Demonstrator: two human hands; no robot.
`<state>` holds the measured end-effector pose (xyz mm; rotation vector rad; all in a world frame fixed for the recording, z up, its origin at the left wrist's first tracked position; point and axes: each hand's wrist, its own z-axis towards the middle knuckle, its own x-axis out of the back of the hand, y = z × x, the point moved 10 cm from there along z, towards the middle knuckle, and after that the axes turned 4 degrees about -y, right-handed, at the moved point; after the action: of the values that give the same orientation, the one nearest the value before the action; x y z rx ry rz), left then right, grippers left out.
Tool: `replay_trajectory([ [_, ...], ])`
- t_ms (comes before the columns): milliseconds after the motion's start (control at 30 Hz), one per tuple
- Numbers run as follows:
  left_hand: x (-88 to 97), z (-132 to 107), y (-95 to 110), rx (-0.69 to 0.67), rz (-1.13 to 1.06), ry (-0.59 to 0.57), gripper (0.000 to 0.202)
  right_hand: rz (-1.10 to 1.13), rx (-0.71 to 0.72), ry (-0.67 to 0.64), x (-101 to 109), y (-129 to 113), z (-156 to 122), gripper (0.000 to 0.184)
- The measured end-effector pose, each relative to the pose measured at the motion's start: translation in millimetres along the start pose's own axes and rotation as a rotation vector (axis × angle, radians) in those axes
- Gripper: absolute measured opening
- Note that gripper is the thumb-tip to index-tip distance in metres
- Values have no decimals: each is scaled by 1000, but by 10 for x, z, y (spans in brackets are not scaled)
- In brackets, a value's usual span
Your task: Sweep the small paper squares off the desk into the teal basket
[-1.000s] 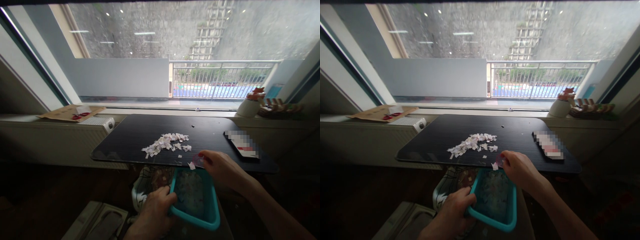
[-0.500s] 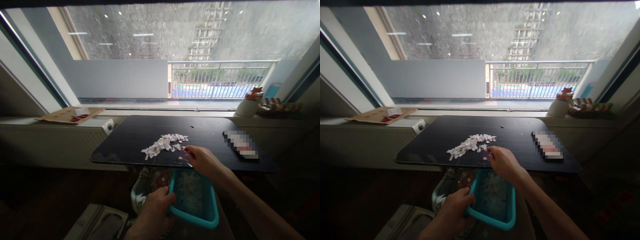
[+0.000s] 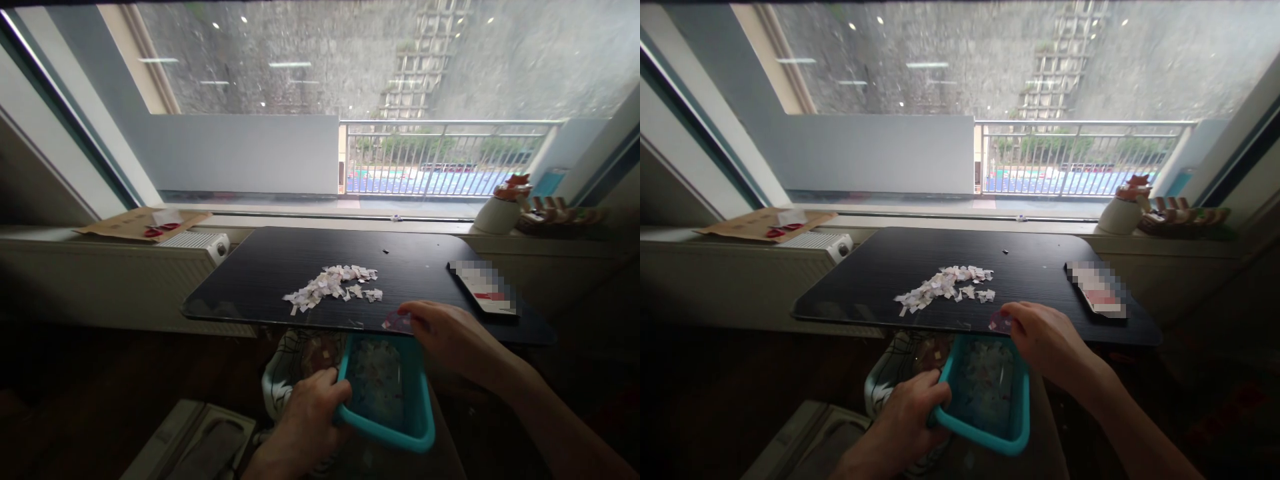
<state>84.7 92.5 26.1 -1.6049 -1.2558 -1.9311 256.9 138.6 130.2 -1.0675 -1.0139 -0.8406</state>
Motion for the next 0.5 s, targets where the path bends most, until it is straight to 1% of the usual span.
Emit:
replay_trajectory([
  [67,2,10,-4,4,3,3,17,-22,2,15,9,20,4,34],
  [167,6,16,-4,10,3,-3,15,-25,30,3,-23,15,-10,33],
  [233,1,16,1,13,8,-21,14,-15,53,-12,-40,-2,-49,33],
  [333,-18,18,4,26,24,-58,12,-26,47,0,-2,1,-89,33],
  [400,-24,22,2,33,22,-63,13,-38,24,29,36,20,-47,33],
  [500,-17,19,-8,27,2,-30,14,-40,-9,66,31,50,129,33],
])
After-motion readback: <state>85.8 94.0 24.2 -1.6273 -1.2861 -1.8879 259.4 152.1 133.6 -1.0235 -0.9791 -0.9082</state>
